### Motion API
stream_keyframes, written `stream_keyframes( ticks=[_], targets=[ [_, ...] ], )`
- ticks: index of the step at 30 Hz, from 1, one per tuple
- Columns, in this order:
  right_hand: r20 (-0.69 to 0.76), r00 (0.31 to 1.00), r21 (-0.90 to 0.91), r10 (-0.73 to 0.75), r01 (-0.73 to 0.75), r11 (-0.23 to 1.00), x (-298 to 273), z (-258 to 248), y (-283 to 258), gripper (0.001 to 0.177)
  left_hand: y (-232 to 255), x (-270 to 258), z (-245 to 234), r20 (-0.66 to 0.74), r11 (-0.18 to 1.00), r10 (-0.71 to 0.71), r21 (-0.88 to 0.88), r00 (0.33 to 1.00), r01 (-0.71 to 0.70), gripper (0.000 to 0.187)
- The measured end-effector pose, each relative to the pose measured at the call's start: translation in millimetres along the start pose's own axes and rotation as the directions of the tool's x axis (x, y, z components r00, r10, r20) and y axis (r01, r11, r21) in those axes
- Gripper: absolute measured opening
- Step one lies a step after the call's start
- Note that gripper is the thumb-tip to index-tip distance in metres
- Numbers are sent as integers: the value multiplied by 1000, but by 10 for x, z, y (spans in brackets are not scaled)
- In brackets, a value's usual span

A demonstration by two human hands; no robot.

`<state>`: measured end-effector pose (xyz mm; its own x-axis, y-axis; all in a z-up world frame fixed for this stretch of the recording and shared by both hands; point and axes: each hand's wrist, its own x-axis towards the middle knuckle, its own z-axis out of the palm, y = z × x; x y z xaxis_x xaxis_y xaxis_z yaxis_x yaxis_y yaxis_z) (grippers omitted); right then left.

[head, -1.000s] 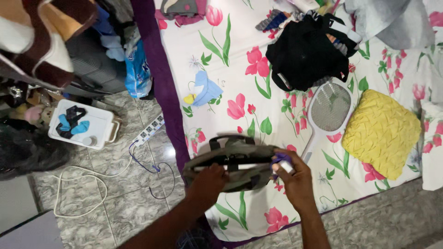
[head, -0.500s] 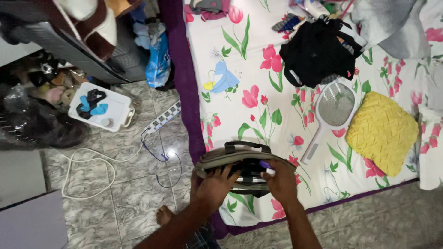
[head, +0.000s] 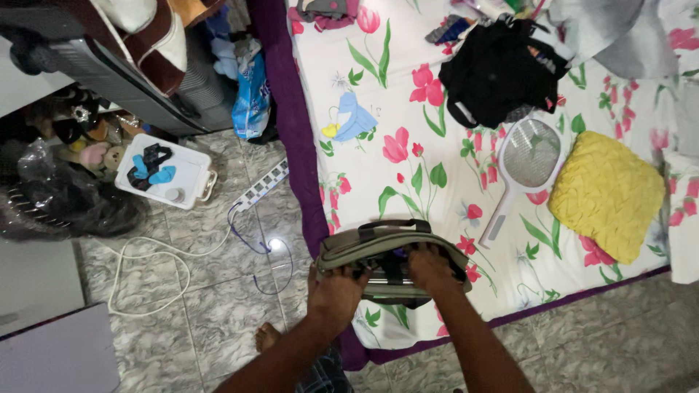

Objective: The person packs a grey bag with a laptop, a phone, a power adapter, a purple cable, a small patterned pouch, a pink object, and a comb. The person places each item into the bag and closes it.

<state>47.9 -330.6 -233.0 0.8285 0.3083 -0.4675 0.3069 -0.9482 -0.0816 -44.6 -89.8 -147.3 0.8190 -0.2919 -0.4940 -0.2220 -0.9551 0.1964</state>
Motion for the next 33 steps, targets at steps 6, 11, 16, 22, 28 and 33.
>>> stream_keyframes(
  ticks=[6,11,16,22,28,33],
  targets=[
    [119,978,-138,171,-155,978,-157,-242,-292,19,-8,104,-106,-48,999,13,36,999,-11,52],
    [177,979,-136,104,-80,987,-311,-273,-243,31,-32,114,-1,-163,1000,-2,1,987,2,47],
    [245,970,282,-12,-59,958,44,112,323,71,-54,280,256,141,998,51,14,989,-54,26],
    [479,877,212,38,-158,964,374,187,455,68,-81,444,387,31,996,78,-36,996,-77,24],
    [238,966,380,-98,1,925,182,-553,164,54,-94,464,-156,14,988,18,156,1000,-20,58],
    [57,998,354,-25,3,935,-282,-1085,-64,49,-139,285,-561,27,965,-94,-245,995,98,66]
  ],
)
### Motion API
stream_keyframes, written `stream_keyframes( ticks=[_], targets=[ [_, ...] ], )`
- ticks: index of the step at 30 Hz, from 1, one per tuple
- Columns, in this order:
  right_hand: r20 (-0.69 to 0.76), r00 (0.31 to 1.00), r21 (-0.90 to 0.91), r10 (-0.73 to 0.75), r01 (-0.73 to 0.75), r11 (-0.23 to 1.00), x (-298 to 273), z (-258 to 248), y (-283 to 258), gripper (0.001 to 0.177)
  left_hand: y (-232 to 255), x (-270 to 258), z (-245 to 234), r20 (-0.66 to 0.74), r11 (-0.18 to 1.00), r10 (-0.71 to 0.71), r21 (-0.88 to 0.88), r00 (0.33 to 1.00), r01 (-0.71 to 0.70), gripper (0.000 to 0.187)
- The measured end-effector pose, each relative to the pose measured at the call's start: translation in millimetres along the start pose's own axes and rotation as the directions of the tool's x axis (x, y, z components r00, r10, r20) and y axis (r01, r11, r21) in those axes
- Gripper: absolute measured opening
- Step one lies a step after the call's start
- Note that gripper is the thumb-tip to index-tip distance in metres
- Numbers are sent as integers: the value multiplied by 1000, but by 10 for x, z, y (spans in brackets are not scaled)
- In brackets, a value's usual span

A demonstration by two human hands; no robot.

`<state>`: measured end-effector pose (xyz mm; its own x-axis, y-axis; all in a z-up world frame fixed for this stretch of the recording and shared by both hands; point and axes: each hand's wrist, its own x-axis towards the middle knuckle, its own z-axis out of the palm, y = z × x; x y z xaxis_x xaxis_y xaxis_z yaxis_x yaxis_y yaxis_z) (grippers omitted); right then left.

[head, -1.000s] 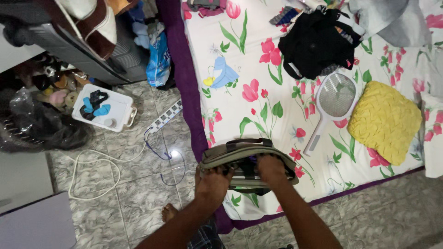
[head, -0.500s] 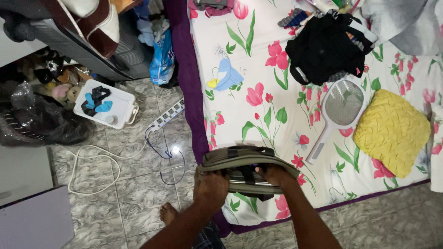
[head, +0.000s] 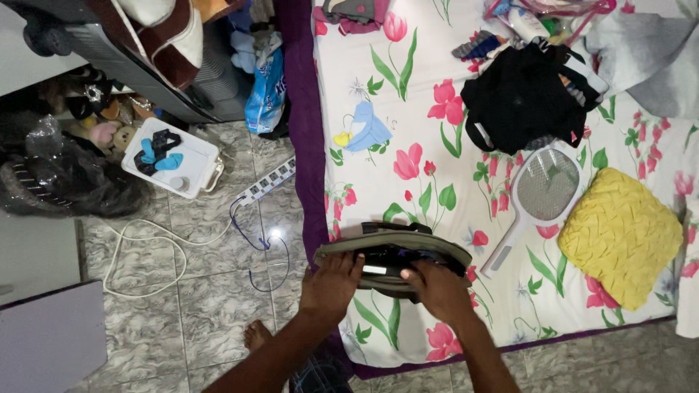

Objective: The person packs a grey bag with a laptop, a phone, a power adapter, a purple cable, a small patterned pouch, a pink object, and a comb. The person places each item into the bag and closes it.

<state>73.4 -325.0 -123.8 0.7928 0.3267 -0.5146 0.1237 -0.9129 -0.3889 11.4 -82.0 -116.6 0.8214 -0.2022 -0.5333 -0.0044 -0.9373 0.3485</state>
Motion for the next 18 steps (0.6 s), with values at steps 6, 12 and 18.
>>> stream_keyframes(
  ticks=[6,12,18],
  targets=[
    [-113,989,-159,-91,72,985,-77,-93,-193,63,-108,47,27,-195,995,95,4,976,-97,69],
    [-173,983,-289,-58,6,957,208,71,-34,38,-139,260,60,-200,982,122,170,972,-89,74],
    [-166,983,-301,-77,24,953,689,123,269,43,-193,375,-95,-197,989,107,126,974,-84,72]
  ],
)
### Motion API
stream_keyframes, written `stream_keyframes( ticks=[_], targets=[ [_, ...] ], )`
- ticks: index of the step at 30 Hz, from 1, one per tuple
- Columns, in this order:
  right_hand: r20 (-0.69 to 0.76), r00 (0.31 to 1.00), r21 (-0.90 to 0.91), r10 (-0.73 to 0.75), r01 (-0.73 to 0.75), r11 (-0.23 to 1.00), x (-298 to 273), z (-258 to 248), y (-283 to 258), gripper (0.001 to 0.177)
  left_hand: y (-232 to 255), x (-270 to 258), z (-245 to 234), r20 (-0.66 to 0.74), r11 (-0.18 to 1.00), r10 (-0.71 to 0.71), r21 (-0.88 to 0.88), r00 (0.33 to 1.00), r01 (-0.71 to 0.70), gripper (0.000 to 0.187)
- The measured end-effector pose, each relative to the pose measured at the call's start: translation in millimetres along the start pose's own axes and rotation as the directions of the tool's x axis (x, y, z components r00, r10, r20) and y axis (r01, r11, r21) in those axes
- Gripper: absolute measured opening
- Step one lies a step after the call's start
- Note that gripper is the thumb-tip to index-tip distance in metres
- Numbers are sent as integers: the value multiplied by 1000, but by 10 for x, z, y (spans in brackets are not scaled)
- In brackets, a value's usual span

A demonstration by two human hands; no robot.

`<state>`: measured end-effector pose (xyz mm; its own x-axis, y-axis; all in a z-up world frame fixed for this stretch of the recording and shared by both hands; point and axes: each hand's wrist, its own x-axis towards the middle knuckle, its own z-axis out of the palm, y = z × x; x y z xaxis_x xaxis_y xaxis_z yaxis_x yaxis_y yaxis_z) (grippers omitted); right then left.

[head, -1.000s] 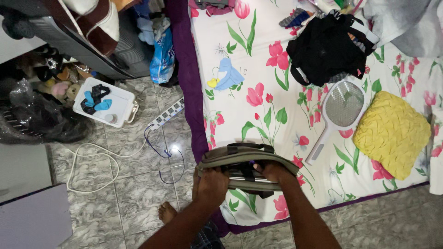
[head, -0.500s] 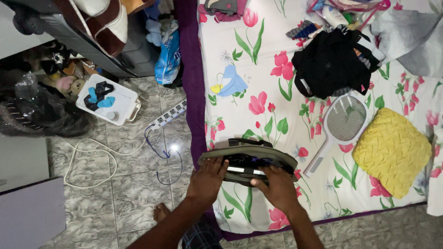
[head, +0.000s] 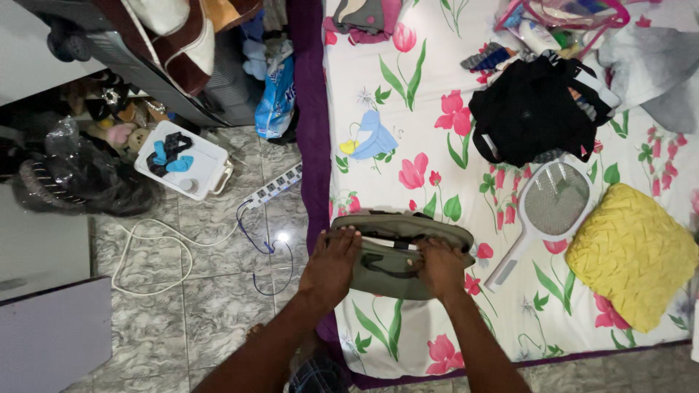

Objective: The person packs a grey bag with a laptop, a phone, a power adapter, a purple cable, a small patterned pouch, a pink object, and a comb. The person places each item into the bag and closes it.

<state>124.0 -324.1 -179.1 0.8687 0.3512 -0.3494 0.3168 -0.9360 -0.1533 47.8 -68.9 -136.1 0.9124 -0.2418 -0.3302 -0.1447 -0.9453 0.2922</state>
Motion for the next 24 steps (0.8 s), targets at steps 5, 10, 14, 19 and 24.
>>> stream_keyframes(
  ticks=[5,10,14,19,24],
  targets=[
    [34,999,-33,-8,9,999,174,73,90,54,-109,-53,-13,-13,997,-58,-53,998,57,73],
    [17,999,17,-41,40,999,163,-103,27,64,-189,-211,-44,63,984,-123,-123,990,130,75],
    [-2,1000,77,11,-11,997,95,-246,-131,74,-262,-424,-28,59,959,-181,-210,982,189,71],
    [-168,985,173,-42,72,982,14,-317,-290,71,-351,-757,63,72,917,-276,-279,958,285,68],
    [-148,988,213,-53,84,974,50,-324,-453,65,-514,-1155,136,166,943,-236,-200,957,267,64]
  ],
)
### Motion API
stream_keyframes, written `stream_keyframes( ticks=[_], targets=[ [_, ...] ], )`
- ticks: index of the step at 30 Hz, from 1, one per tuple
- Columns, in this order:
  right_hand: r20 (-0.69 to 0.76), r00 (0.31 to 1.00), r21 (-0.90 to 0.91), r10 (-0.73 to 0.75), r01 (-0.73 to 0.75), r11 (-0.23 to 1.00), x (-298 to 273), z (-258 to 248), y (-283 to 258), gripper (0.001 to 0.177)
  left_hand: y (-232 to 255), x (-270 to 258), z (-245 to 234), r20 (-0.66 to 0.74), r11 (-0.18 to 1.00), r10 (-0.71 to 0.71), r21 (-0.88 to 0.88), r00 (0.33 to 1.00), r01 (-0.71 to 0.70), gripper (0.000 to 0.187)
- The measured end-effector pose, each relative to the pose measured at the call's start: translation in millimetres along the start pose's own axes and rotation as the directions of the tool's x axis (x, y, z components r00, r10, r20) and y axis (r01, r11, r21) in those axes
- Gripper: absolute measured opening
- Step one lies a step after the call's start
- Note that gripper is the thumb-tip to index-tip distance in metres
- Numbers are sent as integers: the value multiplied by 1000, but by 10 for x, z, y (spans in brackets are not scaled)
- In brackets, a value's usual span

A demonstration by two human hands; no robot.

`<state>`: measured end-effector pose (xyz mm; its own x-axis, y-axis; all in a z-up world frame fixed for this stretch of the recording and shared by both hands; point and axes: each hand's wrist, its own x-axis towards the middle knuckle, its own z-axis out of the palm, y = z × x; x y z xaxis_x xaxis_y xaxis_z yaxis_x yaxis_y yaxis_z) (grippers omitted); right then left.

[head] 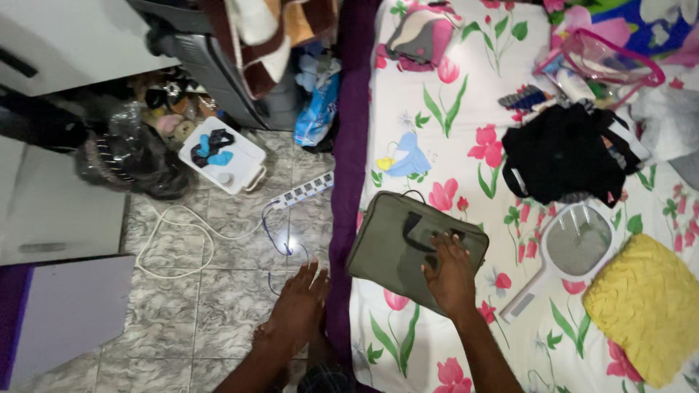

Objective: The person packs a grey bag with a laptop, a phone, a power adapter, a purple cable, a small patterned pouch, a pink object, and a comb. The person places each item into the bag and closes it.

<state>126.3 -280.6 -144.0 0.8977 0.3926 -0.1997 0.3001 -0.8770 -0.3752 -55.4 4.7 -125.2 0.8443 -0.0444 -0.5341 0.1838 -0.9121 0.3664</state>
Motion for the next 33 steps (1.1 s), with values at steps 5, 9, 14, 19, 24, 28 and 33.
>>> stream_keyframes(
  ticks=[5,9,14,19,24,28,33],
  targets=[
    [-57,992,68,-114,118,991,115,13,-303,63,-225,-279,54,-107,982,-92,-173,990,72,68],
    [-73,982,83,-173,179,980,190,50,-711,58,-444,-527,96,-190,966,-173,-226,967,128,66],
    [-129,939,85,-320,332,940,248,173,-1453,56,-796,-812,58,-364,952,-204,-288,909,99,64],
    [-18,905,127,-424,423,897,184,377,-2422,55,-1264,-1238,-59,-405,893,-341,-422,848,157,58],
    [-29,825,231,-565,555,799,-11,719,-3612,56,-1898,-1809,-207,-502,862,-424,-480,754,165,59],
    [67,759,304,-647,603,738,-155,921,-4616,56,-2537,-2333,-338,-486,799,-536,-556,691,229,57],
    [91,644,326,-759,701,634,-357,1217,-5869,52,-3334,-2934,-393,-556,712,-683,-653,474,259,54]
  ],
)
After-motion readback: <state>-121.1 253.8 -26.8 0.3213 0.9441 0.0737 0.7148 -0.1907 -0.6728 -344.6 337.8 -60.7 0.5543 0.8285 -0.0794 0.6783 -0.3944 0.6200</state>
